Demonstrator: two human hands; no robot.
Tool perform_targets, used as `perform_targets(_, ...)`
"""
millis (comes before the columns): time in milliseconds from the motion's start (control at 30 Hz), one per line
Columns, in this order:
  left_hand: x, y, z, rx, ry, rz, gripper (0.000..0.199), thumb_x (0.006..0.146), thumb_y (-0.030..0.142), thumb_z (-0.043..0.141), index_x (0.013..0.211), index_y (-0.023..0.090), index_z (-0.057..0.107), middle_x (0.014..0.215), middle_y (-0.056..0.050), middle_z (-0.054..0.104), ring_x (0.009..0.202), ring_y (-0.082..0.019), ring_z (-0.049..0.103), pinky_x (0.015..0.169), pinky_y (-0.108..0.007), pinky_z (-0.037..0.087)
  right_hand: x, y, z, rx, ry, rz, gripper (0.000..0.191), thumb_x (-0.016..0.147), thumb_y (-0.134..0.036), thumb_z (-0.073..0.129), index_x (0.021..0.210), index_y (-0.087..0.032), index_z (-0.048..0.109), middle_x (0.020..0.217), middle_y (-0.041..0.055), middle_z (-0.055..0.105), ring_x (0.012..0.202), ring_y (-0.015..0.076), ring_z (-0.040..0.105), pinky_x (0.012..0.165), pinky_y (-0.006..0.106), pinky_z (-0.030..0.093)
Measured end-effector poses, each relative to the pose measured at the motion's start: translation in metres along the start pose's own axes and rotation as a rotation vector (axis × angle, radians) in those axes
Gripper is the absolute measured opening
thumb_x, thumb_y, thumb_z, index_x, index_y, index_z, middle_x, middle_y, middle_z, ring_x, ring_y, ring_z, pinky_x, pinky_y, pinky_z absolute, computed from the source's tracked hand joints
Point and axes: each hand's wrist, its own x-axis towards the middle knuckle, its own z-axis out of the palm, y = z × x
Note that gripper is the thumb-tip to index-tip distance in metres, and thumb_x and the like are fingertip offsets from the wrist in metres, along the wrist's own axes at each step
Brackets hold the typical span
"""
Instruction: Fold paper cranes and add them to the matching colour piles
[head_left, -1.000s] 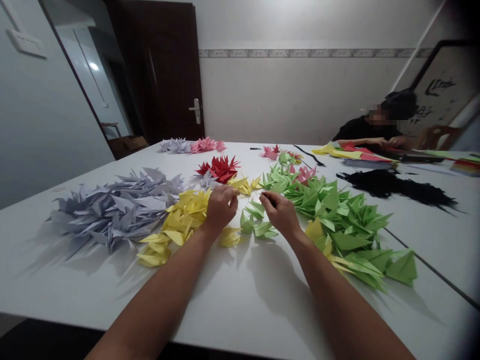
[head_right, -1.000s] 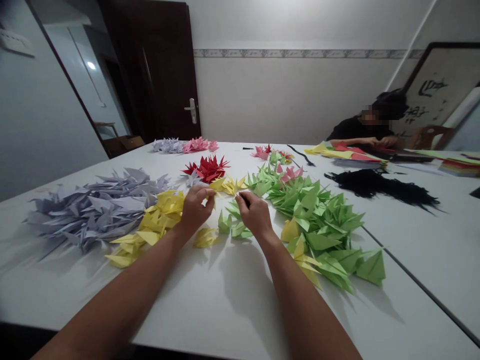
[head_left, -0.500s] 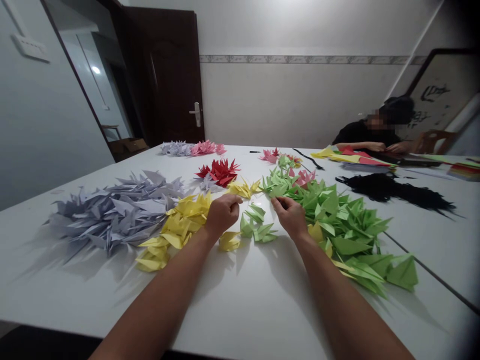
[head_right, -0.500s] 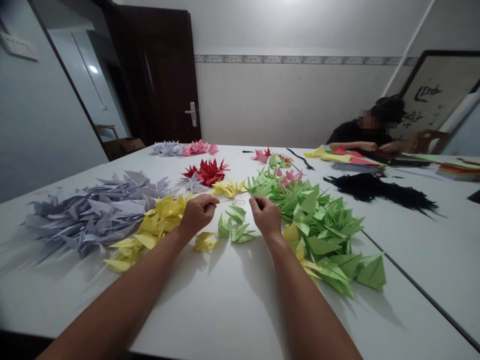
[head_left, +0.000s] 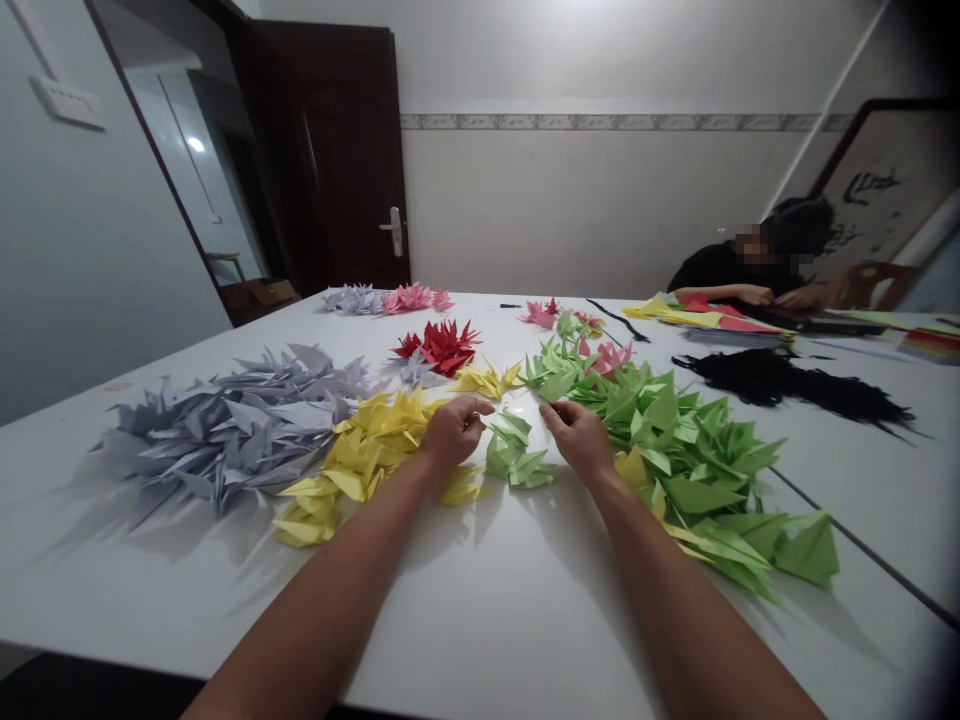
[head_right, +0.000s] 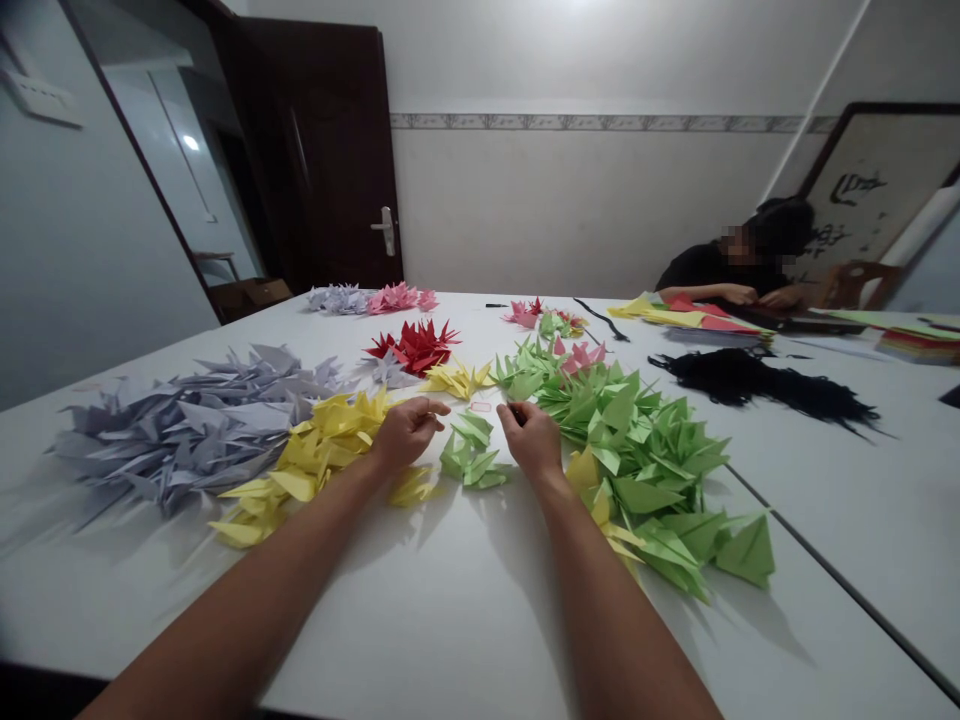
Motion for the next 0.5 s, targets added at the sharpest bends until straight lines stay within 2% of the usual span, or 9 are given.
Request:
perform_targets(67,0.001,0.003,-0.003,0.040,-0.024,-0.038,0.024,0.068,0.010,0.053,0.085,0.018,0.069,0.064,0.000,0.065,0.053,-0.011,0.057,0.058,-0.024,0.049,0.000,-0.001,-0.001,-0.005,-0.011,0.006,0.041,0.073,-0.048,0.051,0.079,-0.014,0.071,0.075,0.0102,0.072,0.067,0.0228,0.064,0.059,0.029,0.042)
perform_targets(167,0.000,0.006,-0.003,0.054,-0.152,-0.178,0.024,0.074,0.021,0.055,0.094,0.017,0.066,0.055,0.002,0.059,0.046,-0.010,0.052,0.050,-0.021,0.045,0.000,-0.001,-0.001,-0.017,-0.025,0.019,0.039,0.073,-0.047,0.052,0.079,-0.014,0.071,0.076,0.0099,0.072,0.069,0.0225,0.064,0.061,0.029,0.042)
perform_targets(300,-0.002,0.007,0.005,-0.135,-0.300,-0.388,0.029,0.078,0.021,0.051,0.105,0.015,0.061,0.064,0.001,0.060,0.049,-0.009,0.055,0.048,-0.020,0.045,0.001,0.002,0.000,-0.037,-0.047,0.045,0.038,0.073,-0.045,0.052,0.082,-0.013,0.072,0.079,0.0101,0.072,0.071,0.0224,0.064,0.063,0.029,0.042)
perform_targets(400,-0.003,0.006,0.011,-0.307,-0.302,-0.484,0.029,0.078,0.016,0.051,0.105,0.016,0.059,0.077,-0.002,0.064,0.052,-0.007,0.057,0.049,-0.019,0.047,0.001,0.006,0.001,-0.044,-0.079,0.067,0.040,0.074,-0.044,0.051,0.084,-0.012,0.072,0.081,0.0106,0.072,0.071,0.0220,0.064,0.063,0.028,0.043)
perform_targets(500,-0.004,0.001,0.012,-0.354,-0.258,-0.521,0.027,0.077,0.014,0.052,0.103,0.015,0.058,0.080,-0.003,0.064,0.050,-0.006,0.057,0.050,-0.019,0.047,0.003,0.012,0.003,-0.055,-0.117,0.105,0.038,0.074,-0.041,0.051,0.081,-0.010,0.072,0.078,0.0110,0.072,0.068,0.0219,0.064,0.060,0.028,0.043)
